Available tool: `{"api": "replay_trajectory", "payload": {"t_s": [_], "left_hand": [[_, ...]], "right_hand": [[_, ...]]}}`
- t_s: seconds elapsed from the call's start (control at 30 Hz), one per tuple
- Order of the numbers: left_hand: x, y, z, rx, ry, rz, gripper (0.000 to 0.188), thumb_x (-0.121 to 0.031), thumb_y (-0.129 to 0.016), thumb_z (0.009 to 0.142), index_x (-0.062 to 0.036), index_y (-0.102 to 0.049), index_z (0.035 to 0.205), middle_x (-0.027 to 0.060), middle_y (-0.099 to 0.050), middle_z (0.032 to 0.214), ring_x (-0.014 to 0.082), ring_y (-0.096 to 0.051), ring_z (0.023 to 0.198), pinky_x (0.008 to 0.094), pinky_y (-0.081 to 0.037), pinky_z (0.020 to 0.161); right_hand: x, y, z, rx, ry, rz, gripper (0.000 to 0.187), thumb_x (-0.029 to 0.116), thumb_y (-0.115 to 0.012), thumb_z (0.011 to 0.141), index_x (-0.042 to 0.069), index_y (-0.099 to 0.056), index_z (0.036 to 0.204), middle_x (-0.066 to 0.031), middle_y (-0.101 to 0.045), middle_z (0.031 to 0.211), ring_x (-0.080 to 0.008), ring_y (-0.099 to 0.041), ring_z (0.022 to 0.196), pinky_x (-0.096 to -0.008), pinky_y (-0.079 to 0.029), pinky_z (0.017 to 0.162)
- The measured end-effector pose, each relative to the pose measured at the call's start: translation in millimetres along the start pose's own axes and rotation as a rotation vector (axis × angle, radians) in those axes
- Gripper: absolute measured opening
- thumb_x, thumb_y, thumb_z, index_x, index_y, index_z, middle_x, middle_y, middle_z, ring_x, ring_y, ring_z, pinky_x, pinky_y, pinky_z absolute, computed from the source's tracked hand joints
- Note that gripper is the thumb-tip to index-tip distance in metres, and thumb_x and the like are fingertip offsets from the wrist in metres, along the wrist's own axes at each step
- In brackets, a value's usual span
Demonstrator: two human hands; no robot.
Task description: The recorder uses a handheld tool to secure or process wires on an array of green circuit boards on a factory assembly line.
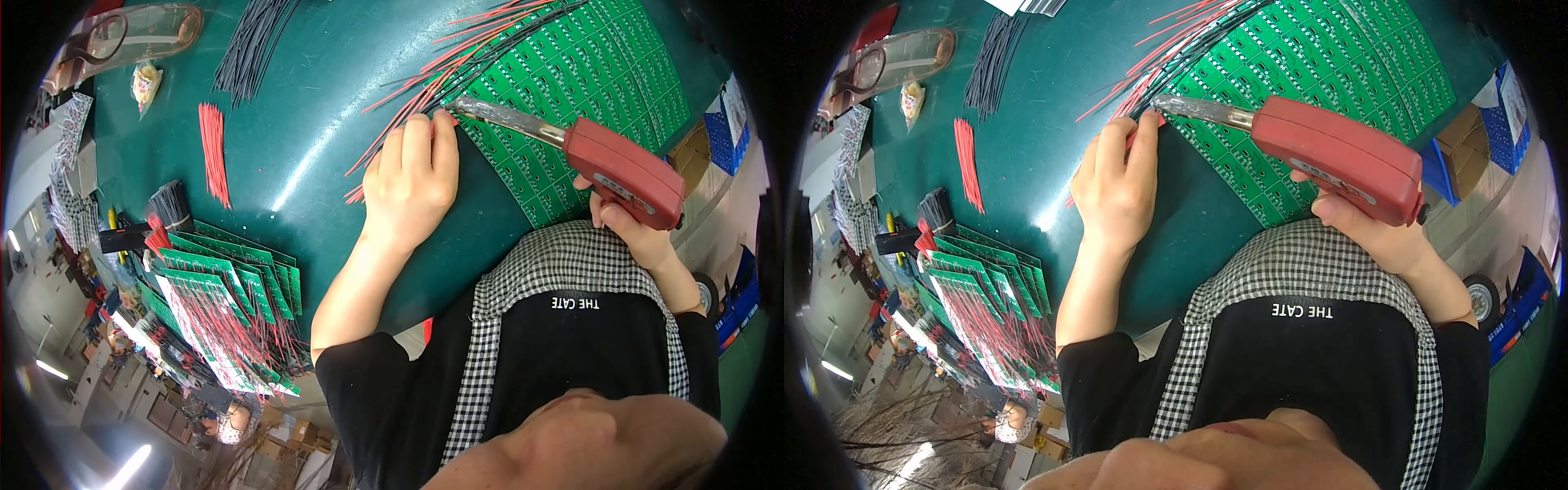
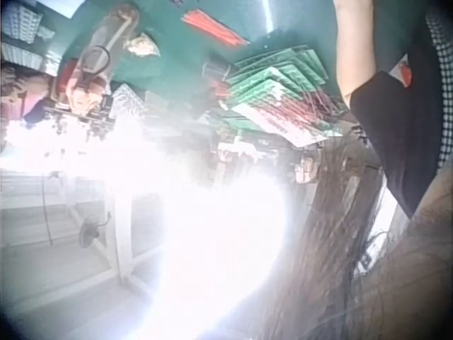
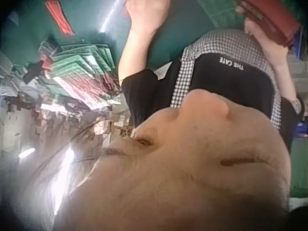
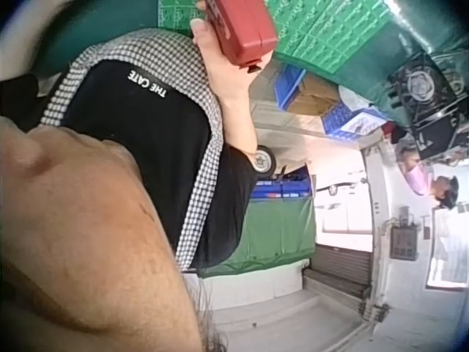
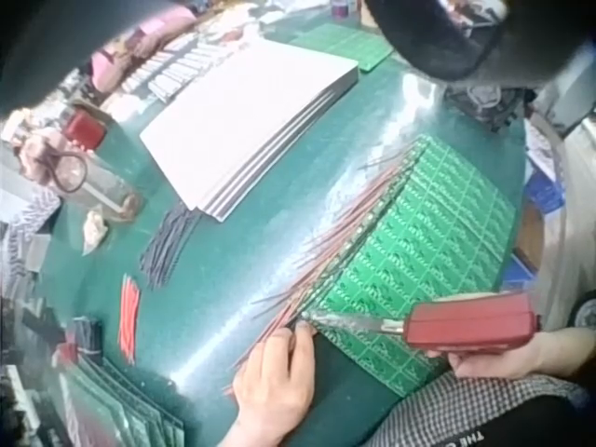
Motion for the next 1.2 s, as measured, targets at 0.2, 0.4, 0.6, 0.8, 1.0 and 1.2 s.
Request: {"api": "replay_trajectory", "payload": {"t_s": [0.2,0.4,0.6,0.8,1.0,1.2], "left_hand": [[-0.7,-1.3,0.4,0.047,-0.008,0.033,0.019,-0.006,-0.059,0.068,-0.0010,-0.058,0.086,0.0047,-0.052,0.076,0.0113,-0.050,0.061,0.0193,-0.042,0.045],[-2.9,0.3,1.8,0.047,-0.023,0.034,0.020,-0.006,-0.060,0.067,-0.0005,-0.058,0.087,0.0053,-0.052,0.077,0.0118,-0.050,0.062,0.0195,-0.042,0.045],[-3.3,-1.0,2.7,0.066,-0.030,0.046,0.019,-0.006,-0.060,0.069,-0.0002,-0.059,0.087,0.0055,-0.053,0.078,0.0131,-0.051,0.062,0.0209,-0.042,0.047],[-1.6,4.8,9.8,0.027,-0.017,0.017,0.016,-0.006,-0.061,0.069,0.0001,-0.059,0.083,0.0050,-0.053,0.078,0.0141,-0.053,0.066,0.0215,-0.042,0.049],[-12.7,1.9,24.0,0.056,-0.088,-0.013,0.016,-0.005,-0.060,0.069,0.0012,-0.058,0.083,0.0052,-0.053,0.078,0.0143,-0.053,0.068,0.0223,-0.043,0.050],[-10.3,-6.6,22.2,0.093,-0.060,-0.031,0.019,-0.005,-0.058,0.069,0.0014,-0.058,0.087,0.0066,-0.053,0.078,0.0156,-0.053,0.068,0.0235,-0.046,0.053]], "right_hand": [[3.9,1.0,0.7,-0.001,0.019,0.009,0.042,0.007,-0.060,0.079,0.000,-0.047,0.118,-0.0100,-0.059,0.104,-0.0077,-0.048,0.067,-0.0228,-0.042,0.062],[4.9,10.0,-6.9,-0.080,0.057,0.127,0.042,0.009,-0.059,0.080,-0.004,-0.046,0.117,-0.0160,-0.057,0.104,-0.0083,-0.048,0.063,-0.0214,-0.042,0.058],[8.8,17.0,-7.1,-0.099,0.095,0.094,0.043,0.011,-0.058,0.080,-0.004,-0.044,0.119,-0.0177,-0.056,0.104,-0.0088,-0.048,0.060,-0.0211,-0.042,0.055],[12.1,21.7,-2.9,-0.115,0.124,0.100,0.042,0.009,-0.056,0.080,-0.004,-0.045,0.118,-0.0175,-0.057,0.102,-0.0089,-0.048,0.060,-0.0209,-0.041,0.054],[3.7,23.8,-2.8,-0.130,0.048,0.155,0.041,0.007,-0.057,0.080,-0.001,-0.046,0.118,-0.0156,-0.057,0.101,-0.0085,-0.049,0.063,-0.0204,-0.042,0.056],[3.2,19.2,-1.7,-0.082,0.001,0.127,0.034,0.007,-0.059,0.080,0.000,-0.050,0.112,-0.0083,-0.058,0.091,-0.0083,-0.051,0.066,-0.0211,-0.044,0.056]]}}
Point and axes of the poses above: each hand's wrist, its own z-axis towards the middle knuckle, its own y-axis out of the back of the hand, x = y × z, the point moved 9 cm from there along z, towards the middle knuckle
